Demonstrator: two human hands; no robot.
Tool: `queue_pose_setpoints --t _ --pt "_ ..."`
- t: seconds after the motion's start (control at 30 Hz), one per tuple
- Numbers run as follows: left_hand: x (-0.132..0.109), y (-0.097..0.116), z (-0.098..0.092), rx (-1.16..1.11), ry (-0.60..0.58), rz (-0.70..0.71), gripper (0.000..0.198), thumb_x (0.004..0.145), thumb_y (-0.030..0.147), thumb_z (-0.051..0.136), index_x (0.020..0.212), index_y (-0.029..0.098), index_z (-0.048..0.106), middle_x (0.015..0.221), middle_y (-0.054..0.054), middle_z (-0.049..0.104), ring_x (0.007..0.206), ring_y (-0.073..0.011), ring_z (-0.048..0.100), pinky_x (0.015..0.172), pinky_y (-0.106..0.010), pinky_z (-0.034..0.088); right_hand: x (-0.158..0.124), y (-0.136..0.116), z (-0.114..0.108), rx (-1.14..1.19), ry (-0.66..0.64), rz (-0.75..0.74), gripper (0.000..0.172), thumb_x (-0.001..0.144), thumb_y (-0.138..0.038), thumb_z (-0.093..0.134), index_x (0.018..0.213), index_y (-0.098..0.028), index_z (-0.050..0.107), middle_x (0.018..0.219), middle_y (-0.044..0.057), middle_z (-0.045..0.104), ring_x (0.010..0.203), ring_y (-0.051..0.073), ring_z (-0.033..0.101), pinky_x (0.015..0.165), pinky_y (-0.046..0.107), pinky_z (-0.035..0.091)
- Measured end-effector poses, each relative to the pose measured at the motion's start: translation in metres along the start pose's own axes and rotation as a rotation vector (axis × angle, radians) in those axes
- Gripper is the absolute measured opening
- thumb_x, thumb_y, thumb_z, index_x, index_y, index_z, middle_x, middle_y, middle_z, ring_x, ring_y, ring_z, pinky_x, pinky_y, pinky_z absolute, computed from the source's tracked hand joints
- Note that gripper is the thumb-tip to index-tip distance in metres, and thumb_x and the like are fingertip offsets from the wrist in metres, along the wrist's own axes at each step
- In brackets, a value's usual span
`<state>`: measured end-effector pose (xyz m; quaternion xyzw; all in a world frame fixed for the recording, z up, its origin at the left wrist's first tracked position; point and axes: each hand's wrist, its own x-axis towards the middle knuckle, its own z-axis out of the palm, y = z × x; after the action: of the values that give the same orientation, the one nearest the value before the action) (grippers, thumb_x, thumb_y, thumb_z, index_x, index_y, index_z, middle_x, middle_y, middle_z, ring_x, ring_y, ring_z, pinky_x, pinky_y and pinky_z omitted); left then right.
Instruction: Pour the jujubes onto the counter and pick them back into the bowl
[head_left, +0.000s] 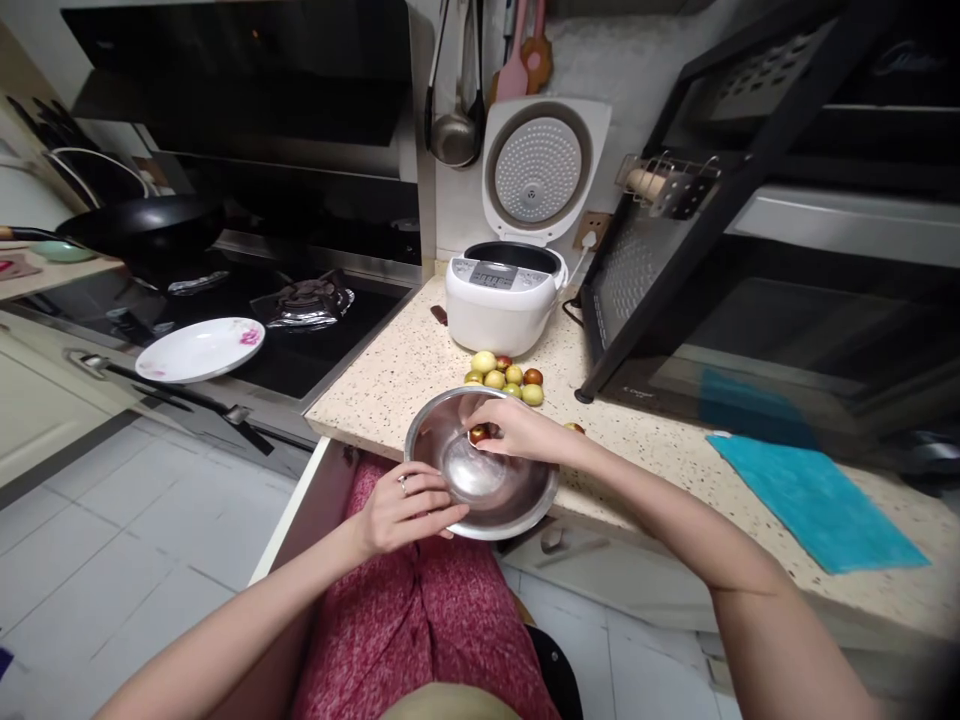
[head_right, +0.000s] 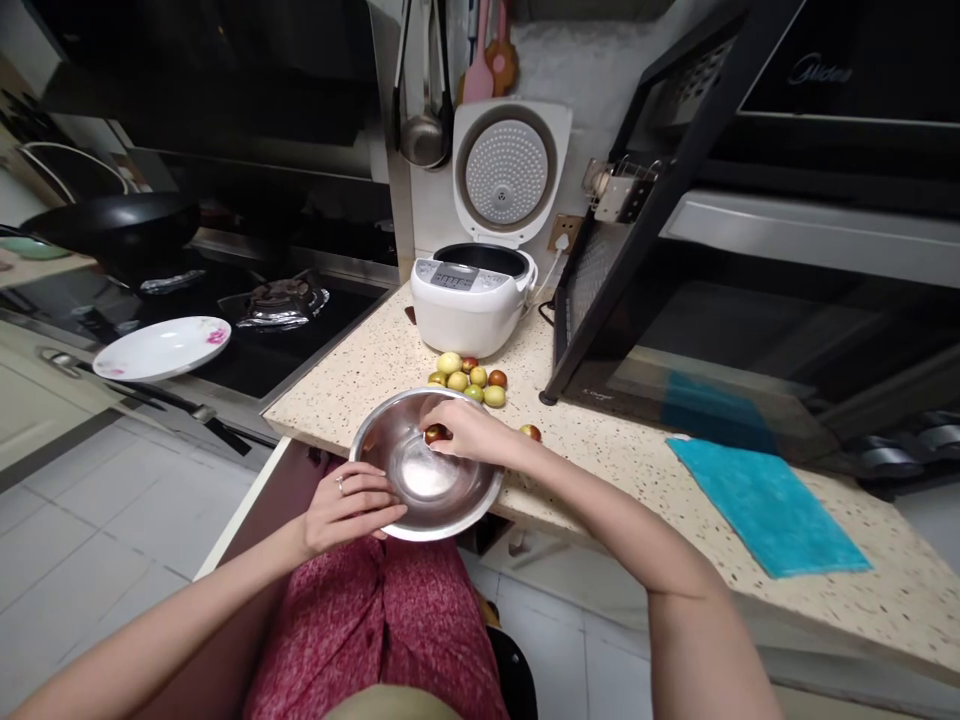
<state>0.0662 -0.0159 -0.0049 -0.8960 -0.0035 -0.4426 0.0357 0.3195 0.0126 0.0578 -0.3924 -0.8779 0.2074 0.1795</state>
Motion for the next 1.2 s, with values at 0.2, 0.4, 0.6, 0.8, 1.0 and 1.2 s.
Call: queue_pose_setpoints --t 0.2,0.4,0.6,0.8,1.0,1.2 --pt "0.000 0.001 -0.006 -0.003 -0.016 0.006 0.025 0.096 0.029 0.066 0.120 0.024 0.071 0.082 0.000 0.078 0.077 -0.0153 0.074 0.081 -0.031 0.062 -0.023 0.000 -0.033 0.090 0.146 0.039 0.028 0.090 -0.024 0.069 0.117 -0.025 0.074 0.120 0.007 0.074 0.110 0.026 0.068 0.098 0.041 0.050" --pt "-0.005 0.000 -0.010 0.008 -0.061 0.022 0.025 0.096 0.028 0.066 0.121 0.026 0.071 0.084 0.000 0.078 0.076 -0.0136 0.073 0.081 -0.029 0.062 -0.076 0.042 -0.079 0.061 0.408 0.372 0.021 0.088 -0.036 0.069 0.095 -0.020 0.079 0.099 0.007 0.078 0.090 0.023 0.070 0.082 0.034 0.052" --pt "-0.004 0.001 -0.013 -0.042 -0.064 -0.004 0.030 0.091 0.021 0.072 0.121 0.024 0.072 0.085 -0.001 0.079 0.077 -0.0149 0.073 0.080 -0.030 0.062 -0.101 0.064 -0.091 0.155 0.010 0.504 0.022 0.073 -0.037 0.079 0.087 -0.020 0.080 0.084 0.006 0.079 0.079 0.022 0.071 0.072 0.030 0.050" --pt "0.001 -0.001 -0.017 -0.015 -0.094 0.066 0.027 0.094 0.024 0.070 0.120 0.019 0.073 0.084 -0.002 0.078 0.077 -0.0155 0.073 0.078 -0.030 0.062 -0.108 0.061 -0.095 0.196 -0.119 0.564 0.029 0.067 -0.036 0.084 0.090 -0.019 0.078 0.087 0.006 0.077 0.076 0.021 0.070 0.065 0.027 0.049" --pt "0.003 -0.002 -0.018 -0.044 -0.099 0.026 0.027 0.097 0.030 0.066 0.123 0.027 0.071 0.082 0.001 0.079 0.072 -0.0154 0.074 0.075 -0.031 0.064 -0.113 0.067 -0.090 0.171 -0.208 0.632 0.037 0.052 -0.023 0.090 0.084 -0.020 0.071 0.076 0.001 0.071 0.069 0.018 0.065 0.059 0.025 0.046" --pt "0.011 0.002 -0.017 0.006 -0.061 0.060 0.018 0.097 0.024 0.065 0.113 0.022 0.074 0.079 0.001 0.078 0.071 -0.0136 0.072 0.074 -0.028 0.061 -0.107 0.062 -0.088 0.164 -0.212 0.564 0.027 0.059 -0.024 0.084 0.077 -0.020 0.065 0.075 0.001 0.068 0.071 0.017 0.061 0.062 0.025 0.047"
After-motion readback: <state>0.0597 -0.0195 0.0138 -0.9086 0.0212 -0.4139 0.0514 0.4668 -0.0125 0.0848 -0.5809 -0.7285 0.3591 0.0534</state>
